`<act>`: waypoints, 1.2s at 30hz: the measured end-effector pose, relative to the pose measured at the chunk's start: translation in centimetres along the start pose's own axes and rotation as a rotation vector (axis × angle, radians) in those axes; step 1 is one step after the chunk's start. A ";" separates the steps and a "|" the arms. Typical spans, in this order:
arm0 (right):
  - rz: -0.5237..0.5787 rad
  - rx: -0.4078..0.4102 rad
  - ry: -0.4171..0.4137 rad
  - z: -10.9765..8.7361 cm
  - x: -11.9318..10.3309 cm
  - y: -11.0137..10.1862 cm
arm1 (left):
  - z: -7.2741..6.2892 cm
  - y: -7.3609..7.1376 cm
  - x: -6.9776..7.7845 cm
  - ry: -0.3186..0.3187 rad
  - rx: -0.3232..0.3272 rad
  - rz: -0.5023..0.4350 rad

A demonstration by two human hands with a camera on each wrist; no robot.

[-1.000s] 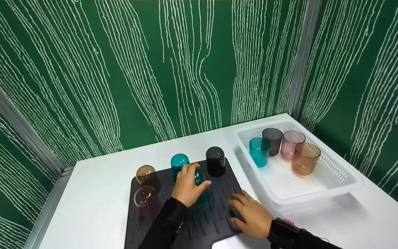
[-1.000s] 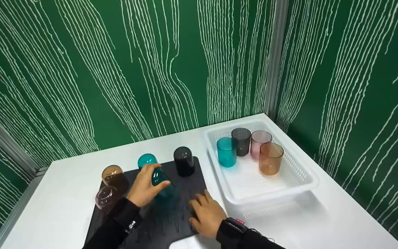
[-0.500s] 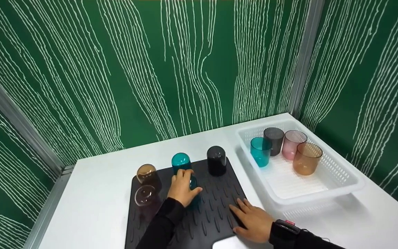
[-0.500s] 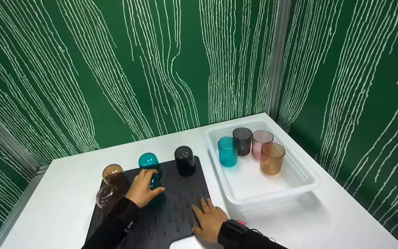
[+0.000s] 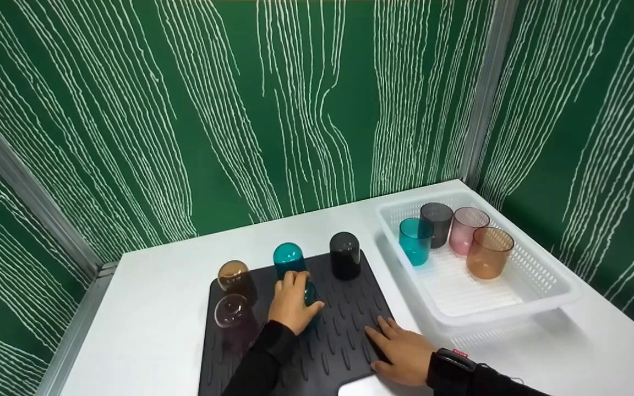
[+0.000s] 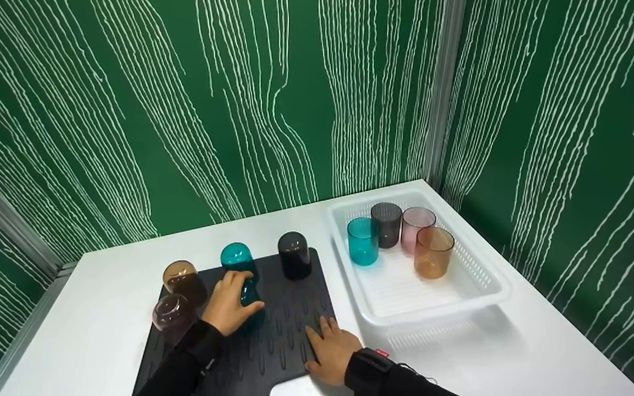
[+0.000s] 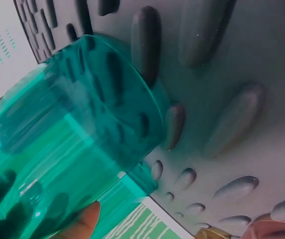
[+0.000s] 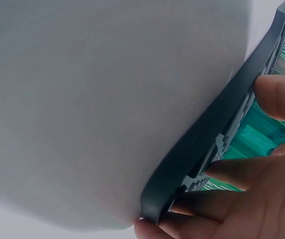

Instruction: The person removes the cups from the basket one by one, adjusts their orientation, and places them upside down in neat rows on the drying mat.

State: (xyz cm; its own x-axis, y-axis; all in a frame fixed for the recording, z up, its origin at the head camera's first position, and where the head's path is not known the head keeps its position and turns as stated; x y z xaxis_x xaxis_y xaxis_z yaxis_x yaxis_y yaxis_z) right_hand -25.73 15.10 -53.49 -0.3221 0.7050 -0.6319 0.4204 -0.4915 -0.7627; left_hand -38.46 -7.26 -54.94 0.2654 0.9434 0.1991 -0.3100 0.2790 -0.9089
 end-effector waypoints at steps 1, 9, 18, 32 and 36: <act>-0.002 0.002 0.000 0.0 0.0 0.0 | 0.0 0.1 0.0 0.005 0.014 0.022; 0.014 -0.015 0.010 0.0 0.2 -0.2 | -0.8 -2.9 1.9 0.047 0.137 0.111; 0.096 -0.024 -0.006 0.1 1.0 -0.5 | 0.3 -2.9 2.5 0.046 0.050 0.278; 0.054 0.325 -0.361 -3.0 -6.1 -7.9 | -2.5 -8.7 10.2 0.208 0.352 0.144; 0.120 0.403 -0.334 -3.6 -6.4 -11.2 | -2.5 -5.9 11.9 0.237 0.262 -0.040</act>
State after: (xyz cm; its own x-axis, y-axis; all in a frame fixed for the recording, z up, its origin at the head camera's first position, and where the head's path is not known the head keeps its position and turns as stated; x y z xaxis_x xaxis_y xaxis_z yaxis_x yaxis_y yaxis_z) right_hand -25.39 17.95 -40.40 -0.5720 0.4630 -0.6772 0.1326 -0.7625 -0.6333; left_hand -31.16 1.87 -48.15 0.4769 0.8715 0.1142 -0.5109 0.3806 -0.7708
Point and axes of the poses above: each hand's wrist, its own z-axis towards the middle knuckle, its own y-axis out of the palm, x = y × z, the point moved 8 cm from there along z, towards the middle knuckle, and after that the axes turned 14 degrees about z, right-handed, at the moved point
